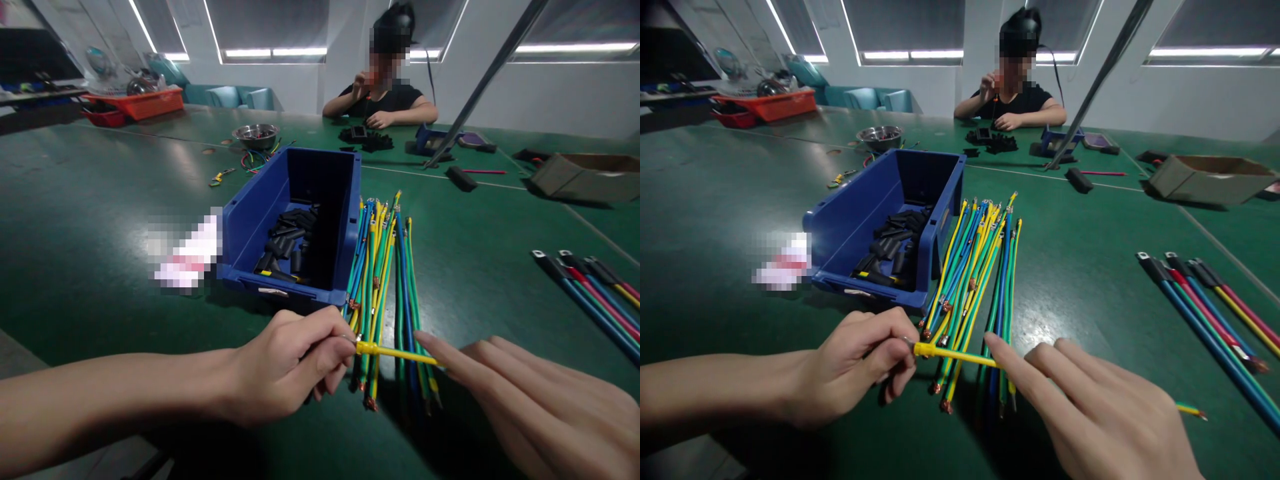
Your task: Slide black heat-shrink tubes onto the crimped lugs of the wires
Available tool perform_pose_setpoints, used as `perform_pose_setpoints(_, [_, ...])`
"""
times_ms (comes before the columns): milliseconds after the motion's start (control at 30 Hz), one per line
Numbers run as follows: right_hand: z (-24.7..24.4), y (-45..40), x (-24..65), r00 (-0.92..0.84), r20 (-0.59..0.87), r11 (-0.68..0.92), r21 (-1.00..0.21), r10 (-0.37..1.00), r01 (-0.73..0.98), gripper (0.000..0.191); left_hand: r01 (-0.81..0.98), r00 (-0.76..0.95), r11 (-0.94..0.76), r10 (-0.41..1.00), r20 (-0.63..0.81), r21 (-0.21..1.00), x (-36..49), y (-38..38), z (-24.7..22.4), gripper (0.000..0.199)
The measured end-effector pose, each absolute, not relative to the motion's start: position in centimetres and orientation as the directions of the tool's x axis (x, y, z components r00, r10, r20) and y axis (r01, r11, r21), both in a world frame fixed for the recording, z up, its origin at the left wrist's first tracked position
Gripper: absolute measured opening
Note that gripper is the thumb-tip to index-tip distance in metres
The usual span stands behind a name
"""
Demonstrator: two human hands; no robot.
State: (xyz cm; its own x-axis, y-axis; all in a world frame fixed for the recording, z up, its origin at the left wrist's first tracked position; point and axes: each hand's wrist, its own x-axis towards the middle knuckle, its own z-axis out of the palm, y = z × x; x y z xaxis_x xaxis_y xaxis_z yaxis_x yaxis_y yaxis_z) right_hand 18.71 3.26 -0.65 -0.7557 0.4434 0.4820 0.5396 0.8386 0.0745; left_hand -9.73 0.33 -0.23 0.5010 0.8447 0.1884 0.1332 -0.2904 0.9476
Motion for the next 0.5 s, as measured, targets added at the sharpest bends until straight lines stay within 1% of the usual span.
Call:
perform_pose_setpoints(167, [-1.1,2.8,18.5,-0.773,0.469,0.829,0.138,0.428,0.542,0.04,0.151,0.486,-0.254,0.861,0.152,0.955,-9.7,0.3,-0.4,0.032])
perform_pose_setpoints(333, [-0.5,2.9,18.0,-0.78,0.478,0.84,0.146,0.403,0.523,0.023,0.225,0.476,-0.294,0.865,0.158,0.929,-9.6,0.3,-0.3,0.027])
perform_pose_setpoints(400, [-0.2,3.1,17.8,-0.777,0.486,0.843,0.137,0.4,0.52,0.021,0.26,0.498,-0.319,0.853,0.156,0.911,-9.6,0.4,-0.3,0.024])
perform_pose_setpoints(500, [0.1,3.3,17.4,-0.776,0.49,0.854,0.112,0.397,0.507,0.024,0.285,0.519,-0.36,0.837,0.173,0.888,-9.6,0.5,-0.4,0.022])
